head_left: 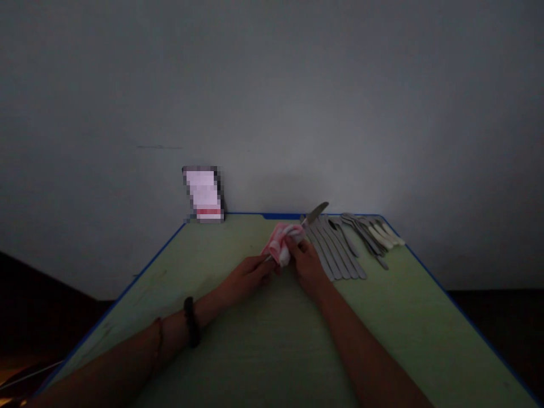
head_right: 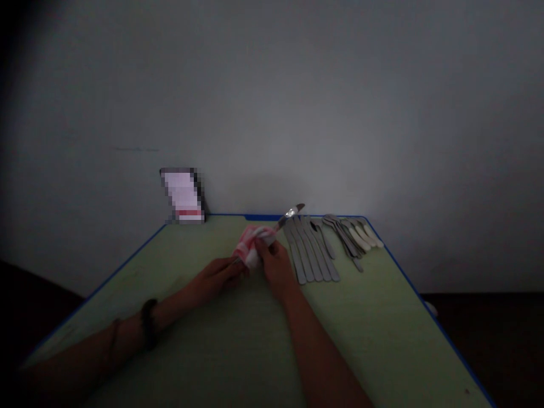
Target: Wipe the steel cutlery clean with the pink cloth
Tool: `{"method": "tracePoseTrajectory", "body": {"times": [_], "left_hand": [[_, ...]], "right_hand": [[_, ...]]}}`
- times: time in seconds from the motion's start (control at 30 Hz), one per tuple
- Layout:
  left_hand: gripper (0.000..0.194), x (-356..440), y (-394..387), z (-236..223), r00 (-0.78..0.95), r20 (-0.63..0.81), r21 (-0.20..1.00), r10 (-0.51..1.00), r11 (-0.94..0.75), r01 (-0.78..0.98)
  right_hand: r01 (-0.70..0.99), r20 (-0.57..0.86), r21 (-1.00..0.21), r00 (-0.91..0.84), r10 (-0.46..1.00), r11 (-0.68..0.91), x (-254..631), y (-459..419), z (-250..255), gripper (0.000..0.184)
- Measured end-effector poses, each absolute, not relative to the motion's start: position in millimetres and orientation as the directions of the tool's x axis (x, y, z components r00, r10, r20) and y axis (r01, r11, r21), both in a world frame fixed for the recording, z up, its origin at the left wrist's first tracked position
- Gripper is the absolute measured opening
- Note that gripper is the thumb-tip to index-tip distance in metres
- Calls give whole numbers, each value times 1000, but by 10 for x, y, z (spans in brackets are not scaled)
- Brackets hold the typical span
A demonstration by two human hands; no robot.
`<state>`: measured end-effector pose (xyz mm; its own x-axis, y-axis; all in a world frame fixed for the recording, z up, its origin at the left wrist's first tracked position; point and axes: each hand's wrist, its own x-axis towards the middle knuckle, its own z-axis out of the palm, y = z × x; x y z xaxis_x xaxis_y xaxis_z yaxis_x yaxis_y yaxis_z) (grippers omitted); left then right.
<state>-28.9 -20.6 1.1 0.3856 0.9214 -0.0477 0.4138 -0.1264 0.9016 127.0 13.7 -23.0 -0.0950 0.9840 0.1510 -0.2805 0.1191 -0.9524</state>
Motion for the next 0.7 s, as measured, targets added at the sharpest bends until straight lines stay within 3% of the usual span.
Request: {"method": "tracePoseTrajectory", "body": {"times": [0.1,0.23,0.43,0.6,0.7], "left_hand": [[43,-234,-253,13,371,4,782,929,-234,577],[42,-202,-363,66,510,23,587,860,-425,689],[46,-241,-417,173,594,-20,570,804,-479,667],[35,-244,-371,124,547,53,624,836,-455,635],[34,-226,-320,40,385,82,447,919,-379,810]], "right_hand": [[-200,121,-974,-86,989,102,1271,74,-116,39],[-179,124,-972,152,981,150,1371,114,-47,42],[-212,148,-951,328,933,225,1590,247,23,49],[-181,176,-958,229,957,220,1446,160,34,46],[-119,181,-974,86,980,191,1265,77,-37,41]]}}
